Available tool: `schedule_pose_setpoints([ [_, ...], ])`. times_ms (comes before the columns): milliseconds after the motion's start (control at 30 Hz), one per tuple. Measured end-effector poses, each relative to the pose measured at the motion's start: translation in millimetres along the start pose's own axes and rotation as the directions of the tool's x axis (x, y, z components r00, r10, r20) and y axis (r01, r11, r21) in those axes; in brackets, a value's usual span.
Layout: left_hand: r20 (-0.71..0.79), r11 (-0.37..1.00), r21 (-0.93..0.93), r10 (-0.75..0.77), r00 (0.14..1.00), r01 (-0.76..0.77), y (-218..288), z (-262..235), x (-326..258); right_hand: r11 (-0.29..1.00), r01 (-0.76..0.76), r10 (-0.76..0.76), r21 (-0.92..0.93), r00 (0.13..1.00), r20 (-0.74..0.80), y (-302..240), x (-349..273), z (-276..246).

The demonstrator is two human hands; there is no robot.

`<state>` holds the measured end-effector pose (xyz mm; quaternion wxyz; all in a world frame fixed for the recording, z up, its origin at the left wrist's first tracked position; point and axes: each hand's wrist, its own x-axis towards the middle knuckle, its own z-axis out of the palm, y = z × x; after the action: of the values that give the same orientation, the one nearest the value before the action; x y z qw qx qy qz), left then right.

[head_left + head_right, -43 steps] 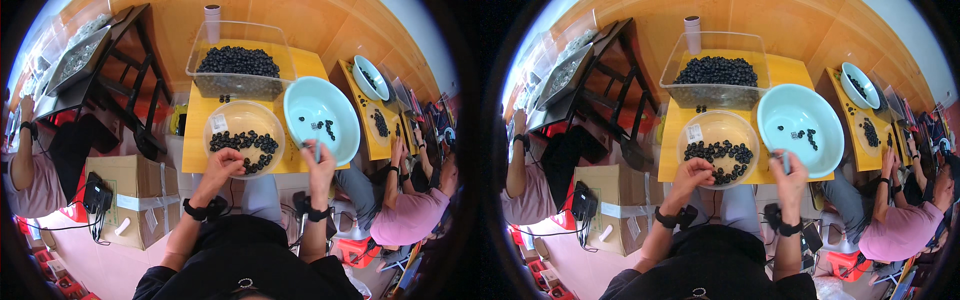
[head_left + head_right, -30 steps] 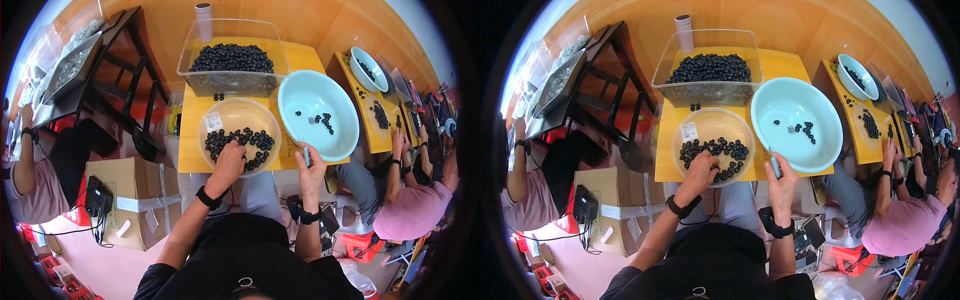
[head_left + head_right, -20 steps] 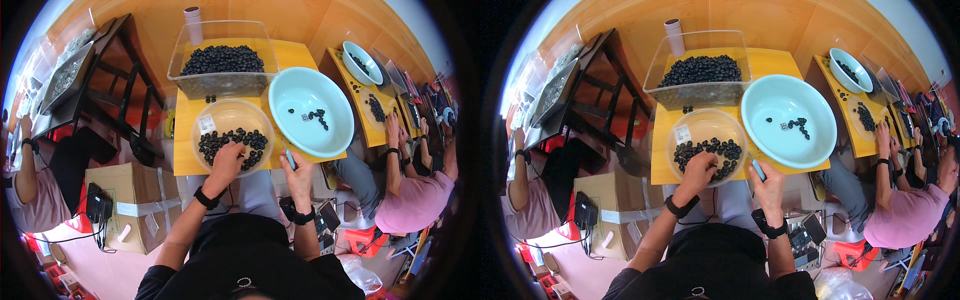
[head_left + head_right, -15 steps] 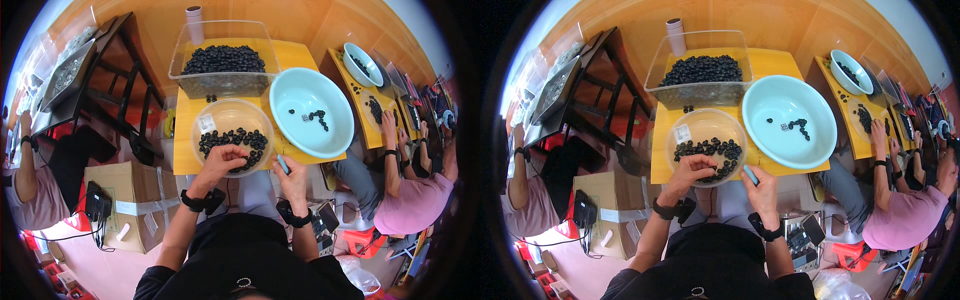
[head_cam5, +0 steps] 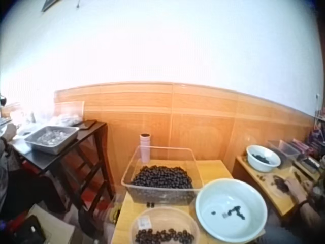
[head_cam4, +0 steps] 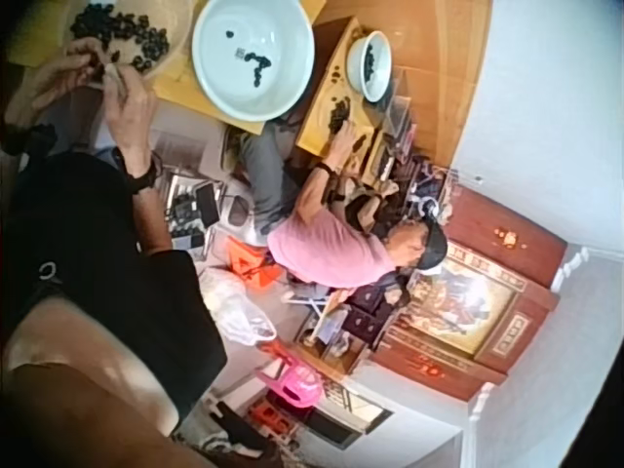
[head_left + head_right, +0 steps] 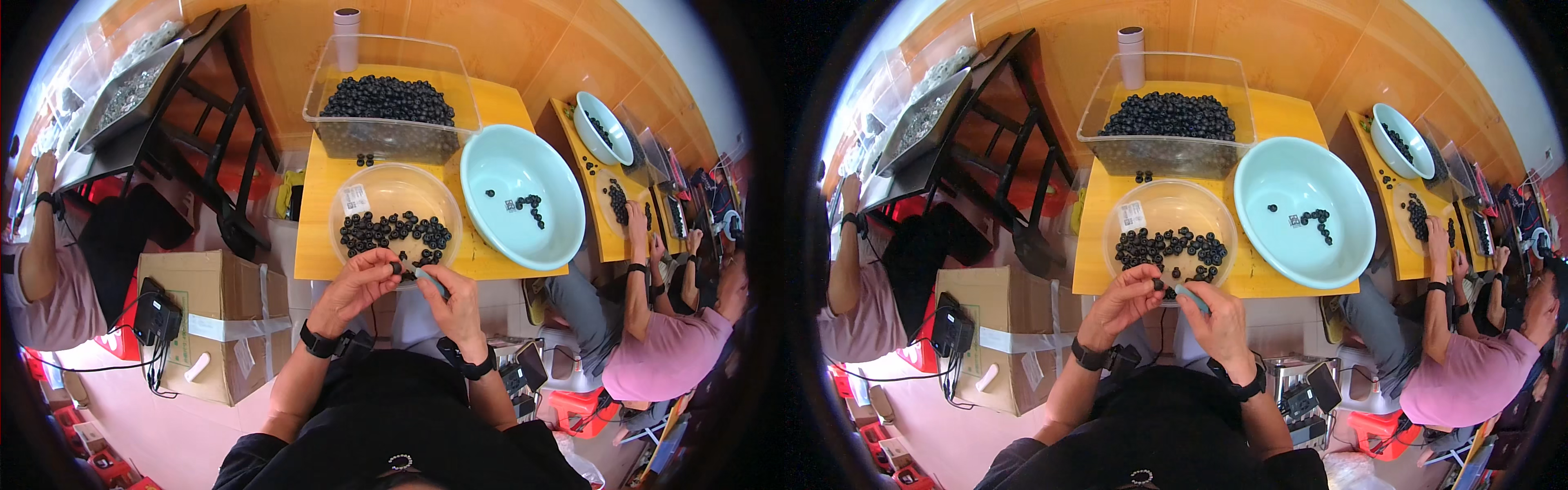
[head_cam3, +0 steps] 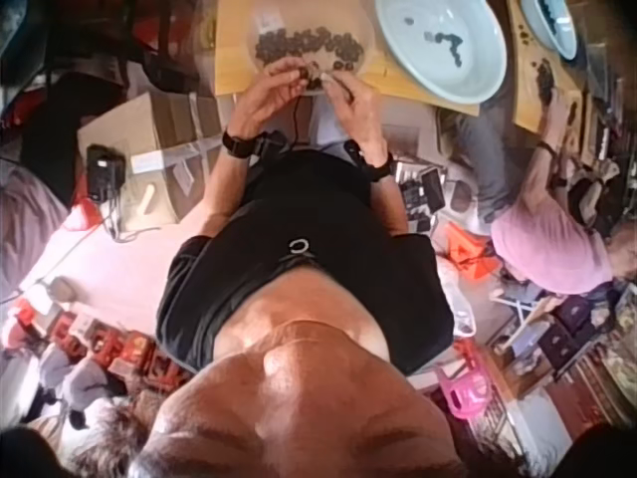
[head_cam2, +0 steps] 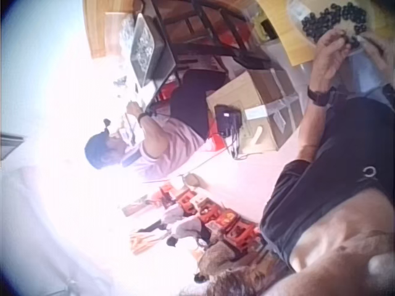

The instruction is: Sorting small black plastic or rubber components by hand and placing them into a bowl.

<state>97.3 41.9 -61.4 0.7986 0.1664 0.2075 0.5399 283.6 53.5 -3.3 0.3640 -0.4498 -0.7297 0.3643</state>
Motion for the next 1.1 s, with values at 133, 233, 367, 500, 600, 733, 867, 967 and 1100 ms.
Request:
schedule_pose_setpoints([
  [133,-0.012,1.000,-0.010,0.012,1.000,-0.012,-1,-1,0,0.995,0.080,-0.080,-0.058,0.997,0.012,-3,-2,2],
  [233,0.037,0.999,-0.035,0.015,0.999,-0.014,1,3,0,0.989,0.114,-0.111,-0.092,0.993,0.031,-5,-2,3],
  [367,0.033,0.999,-0.029,0.018,0.999,-0.017,2,5,-2,0.984,0.127,-0.121,-0.121,0.991,0.052,-7,-1,4],
  [500,0.056,0.999,-0.047,0.016,0.998,-0.013,3,5,-4,0.980,0.140,-0.133,-0.144,0.989,0.057,-8,0,4],
  [600,0.016,0.999,-0.035,0.002,1.000,-0.001,2,8,-5,0.979,0.145,-0.138,-0.146,0.989,0.055,-8,0,4],
  [733,0.005,0.998,-0.064,-0.003,1.000,0.004,1,8,-5,0.974,0.164,-0.159,-0.160,0.986,0.041,-6,0,6],
  [867,0.023,0.997,-0.079,-0.006,1.000,0.008,1,8,-5,0.966,0.187,-0.183,-0.178,0.982,0.042,-7,0,4],
  [967,0.049,0.995,-0.096,-0.006,0.999,0.011,2,6,-4,0.964,0.198,-0.192,-0.180,0.980,0.047,-7,0,3],
  [1100,0.058,0.995,-0.104,0.000,0.998,0.006,2,5,-4,0.964,0.199,-0.195,-0.178,0.980,0.039,-7,0,4],
])
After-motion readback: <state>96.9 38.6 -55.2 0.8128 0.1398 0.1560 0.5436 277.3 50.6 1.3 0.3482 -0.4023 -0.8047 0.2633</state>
